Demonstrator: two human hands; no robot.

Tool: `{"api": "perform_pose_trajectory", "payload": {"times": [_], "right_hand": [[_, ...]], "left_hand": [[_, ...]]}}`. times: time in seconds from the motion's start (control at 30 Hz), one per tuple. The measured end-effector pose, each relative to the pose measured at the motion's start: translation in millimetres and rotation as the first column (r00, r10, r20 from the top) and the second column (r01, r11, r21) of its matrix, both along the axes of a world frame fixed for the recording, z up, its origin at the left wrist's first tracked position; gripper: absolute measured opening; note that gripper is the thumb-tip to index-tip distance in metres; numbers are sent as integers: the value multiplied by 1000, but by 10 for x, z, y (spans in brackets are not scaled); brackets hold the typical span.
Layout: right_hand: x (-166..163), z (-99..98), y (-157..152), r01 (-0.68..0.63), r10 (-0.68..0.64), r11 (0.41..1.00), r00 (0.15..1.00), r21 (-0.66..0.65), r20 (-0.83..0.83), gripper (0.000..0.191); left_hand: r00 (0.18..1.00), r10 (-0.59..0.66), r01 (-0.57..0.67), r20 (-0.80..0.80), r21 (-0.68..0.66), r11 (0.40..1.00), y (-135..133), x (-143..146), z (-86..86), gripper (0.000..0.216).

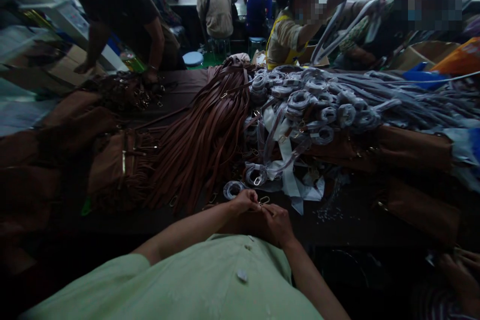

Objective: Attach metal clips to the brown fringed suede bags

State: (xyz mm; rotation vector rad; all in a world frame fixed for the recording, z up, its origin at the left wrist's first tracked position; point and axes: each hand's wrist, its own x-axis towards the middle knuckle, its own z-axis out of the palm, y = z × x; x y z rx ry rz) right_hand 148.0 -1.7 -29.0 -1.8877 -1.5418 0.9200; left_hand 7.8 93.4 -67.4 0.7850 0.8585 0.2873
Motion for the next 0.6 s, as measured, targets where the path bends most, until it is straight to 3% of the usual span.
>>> {"api": "perform_pose_trajectory", "payload": {"times": [0.17,0.27,0.33,0.4,0.43,0.5,0.6], "right_hand": [[19,-51,-6,-3,4,1000,1000,-21,29,27],[73,-107,19,20,-17,999,998,-42,52,27],[110,-140,54,26,-24,999,997,-37,80,27],[127,-162,106,13,-9,1000,993,-28,120,27],[123,-168,138,-5,9,1000,990,-30,140,27],[84,-171,212,-41,49,998,983,-50,177,25],[-38,-155,326,-82,102,992,969,-97,225,24]], "left_hand": [[995,-41,47,-90,68,997,-43,89,-11,33],[971,-108,162,-212,255,953,61,28,55,26],[910,-60,277,-409,493,825,183,-131,122,21],[789,123,390,-603,644,658,304,-355,168,20],[712,200,444,-673,653,614,353,-469,176,22],[581,242,533,-777,588,608,416,-658,166,32],[520,170,593,-837,497,633,432,-785,153,35]]}}
